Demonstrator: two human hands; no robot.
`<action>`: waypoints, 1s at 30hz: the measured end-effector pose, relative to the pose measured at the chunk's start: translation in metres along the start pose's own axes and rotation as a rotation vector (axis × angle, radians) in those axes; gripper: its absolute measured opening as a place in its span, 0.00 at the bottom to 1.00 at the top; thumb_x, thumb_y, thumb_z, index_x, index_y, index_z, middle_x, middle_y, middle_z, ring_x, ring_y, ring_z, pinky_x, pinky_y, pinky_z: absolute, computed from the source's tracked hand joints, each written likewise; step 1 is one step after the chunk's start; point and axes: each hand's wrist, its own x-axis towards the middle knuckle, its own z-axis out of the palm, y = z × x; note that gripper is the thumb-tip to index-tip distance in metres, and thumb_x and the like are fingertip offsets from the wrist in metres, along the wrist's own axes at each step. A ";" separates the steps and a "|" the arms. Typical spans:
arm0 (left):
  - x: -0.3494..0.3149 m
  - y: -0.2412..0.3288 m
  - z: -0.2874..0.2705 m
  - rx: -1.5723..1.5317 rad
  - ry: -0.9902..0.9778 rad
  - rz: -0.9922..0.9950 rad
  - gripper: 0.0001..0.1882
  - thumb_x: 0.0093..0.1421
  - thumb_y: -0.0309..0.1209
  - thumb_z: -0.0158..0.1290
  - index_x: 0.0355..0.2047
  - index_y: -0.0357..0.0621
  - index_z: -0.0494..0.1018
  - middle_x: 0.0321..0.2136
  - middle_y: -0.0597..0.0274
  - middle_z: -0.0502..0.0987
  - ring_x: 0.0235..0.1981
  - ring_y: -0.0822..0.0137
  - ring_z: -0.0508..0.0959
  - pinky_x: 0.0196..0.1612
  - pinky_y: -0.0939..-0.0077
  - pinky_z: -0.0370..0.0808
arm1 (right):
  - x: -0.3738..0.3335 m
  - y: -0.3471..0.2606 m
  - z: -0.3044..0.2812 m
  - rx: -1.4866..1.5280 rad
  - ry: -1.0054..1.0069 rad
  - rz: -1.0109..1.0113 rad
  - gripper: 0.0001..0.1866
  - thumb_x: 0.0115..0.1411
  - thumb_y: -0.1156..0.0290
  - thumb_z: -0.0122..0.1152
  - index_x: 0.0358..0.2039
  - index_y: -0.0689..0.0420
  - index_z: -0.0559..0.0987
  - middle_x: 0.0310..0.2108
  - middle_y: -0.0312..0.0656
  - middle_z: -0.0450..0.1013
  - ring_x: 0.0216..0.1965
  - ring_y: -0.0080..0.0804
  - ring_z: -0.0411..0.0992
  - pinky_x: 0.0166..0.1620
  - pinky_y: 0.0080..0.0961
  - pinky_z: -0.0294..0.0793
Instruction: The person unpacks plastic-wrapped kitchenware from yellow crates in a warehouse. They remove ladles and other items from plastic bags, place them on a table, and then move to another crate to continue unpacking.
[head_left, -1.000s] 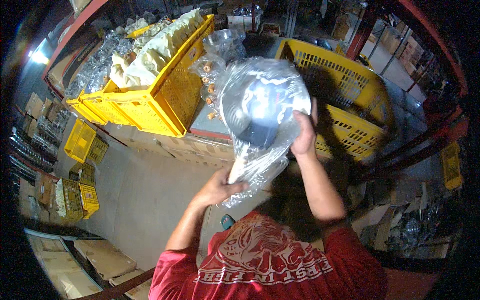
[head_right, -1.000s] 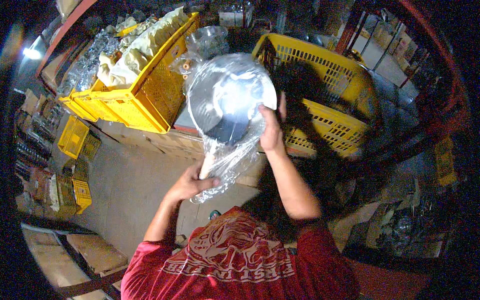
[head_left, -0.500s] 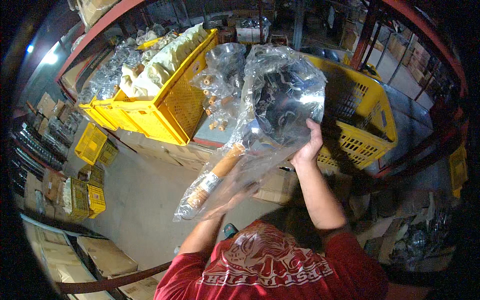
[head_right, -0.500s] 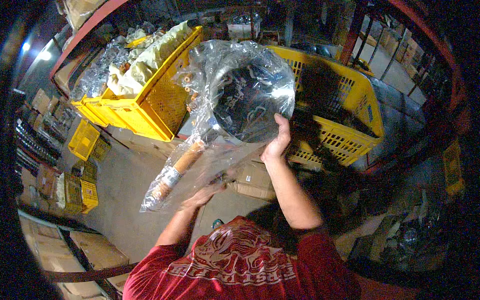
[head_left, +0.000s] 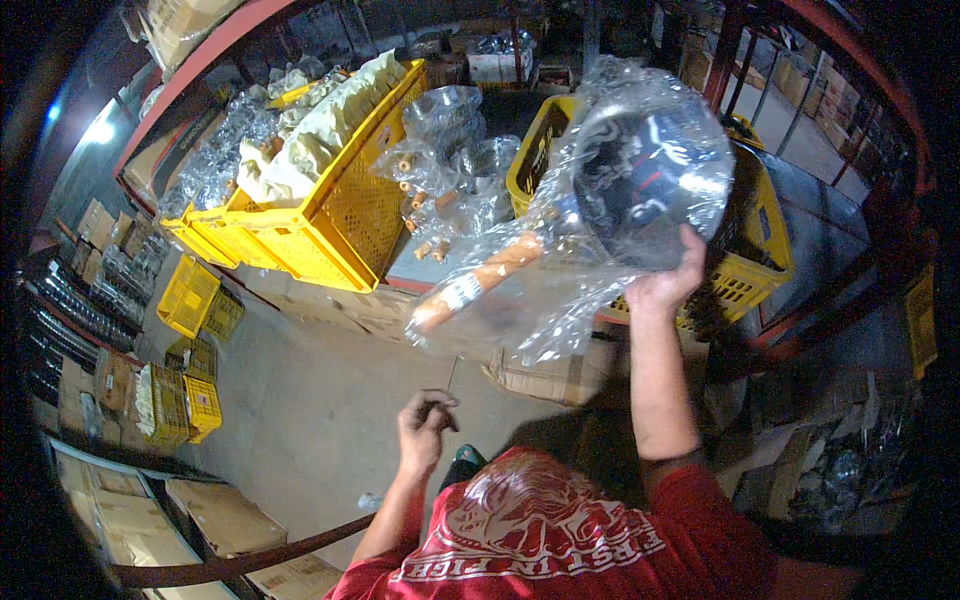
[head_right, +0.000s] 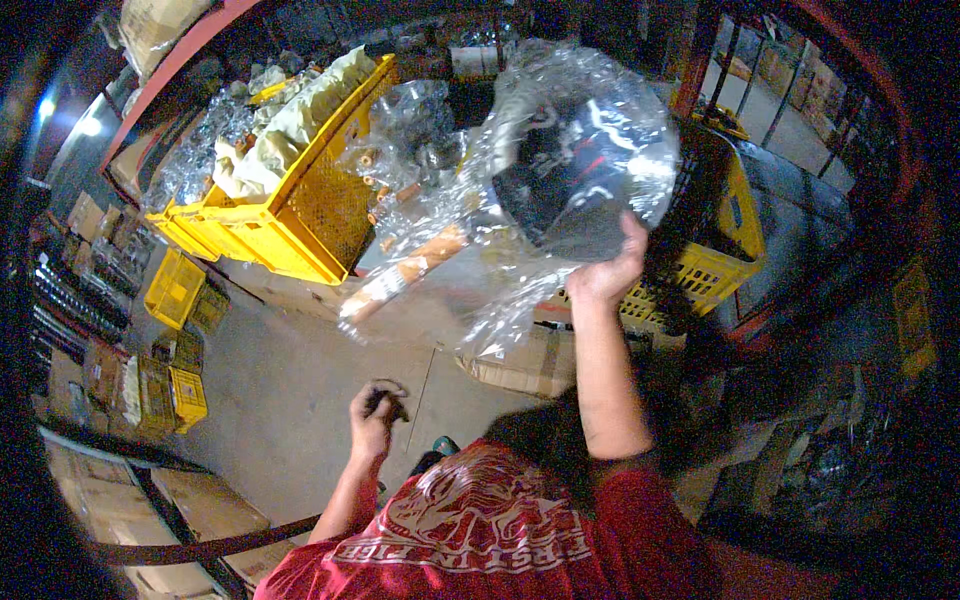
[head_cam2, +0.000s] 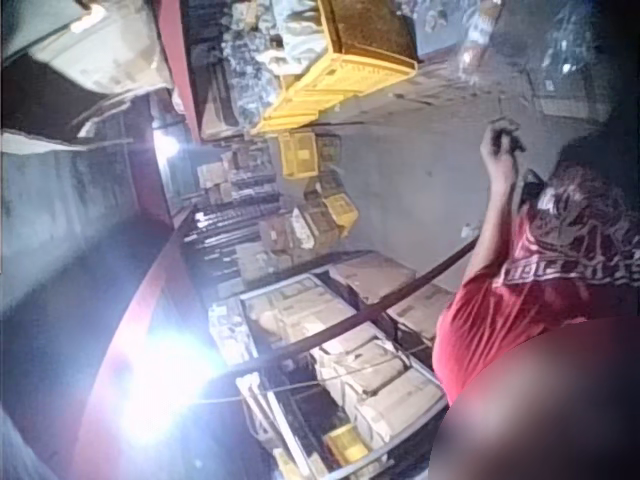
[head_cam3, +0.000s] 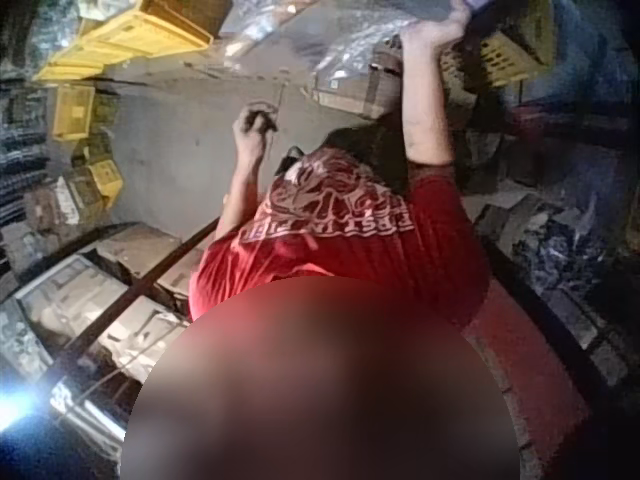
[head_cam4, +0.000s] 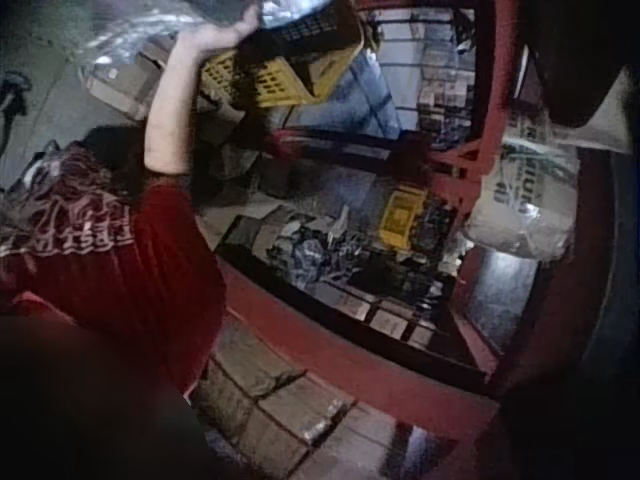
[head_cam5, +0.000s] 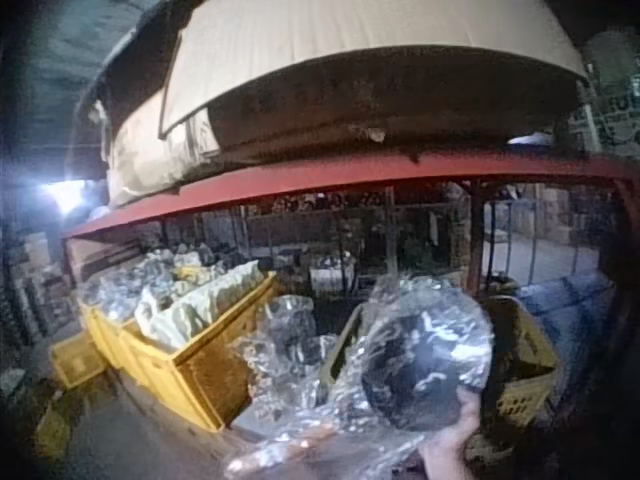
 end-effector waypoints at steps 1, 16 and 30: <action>-0.002 0.009 -0.013 0.066 0.057 -0.034 0.07 0.62 0.21 0.48 0.40 0.34 0.72 0.35 0.58 0.77 0.30 0.72 0.74 0.31 0.77 0.73 | 0.004 -0.006 -0.002 -0.059 -0.044 -0.087 0.24 0.56 0.57 0.52 0.48 0.60 0.75 0.46 0.44 0.74 0.49 0.43 0.72 0.53 0.42 0.69; 0.069 0.116 0.038 0.028 -0.575 0.221 0.19 0.60 0.36 0.60 0.47 0.38 0.75 0.40 0.63 0.80 0.41 0.73 0.74 0.49 0.72 0.72 | -0.094 0.038 0.019 -0.349 -0.485 0.184 0.34 0.66 0.46 0.42 0.62 0.61 0.63 0.58 0.45 0.65 0.57 0.38 0.66 0.59 0.38 0.63; 0.093 0.074 -0.150 0.068 0.152 0.340 0.11 0.54 0.30 0.59 0.37 0.36 0.76 0.23 0.61 0.77 0.24 0.72 0.73 0.30 0.69 0.73 | -0.271 0.199 -0.041 -1.303 -0.834 0.281 0.14 0.67 0.71 0.49 0.46 0.67 0.74 0.38 0.50 0.75 0.39 0.38 0.74 0.44 0.34 0.72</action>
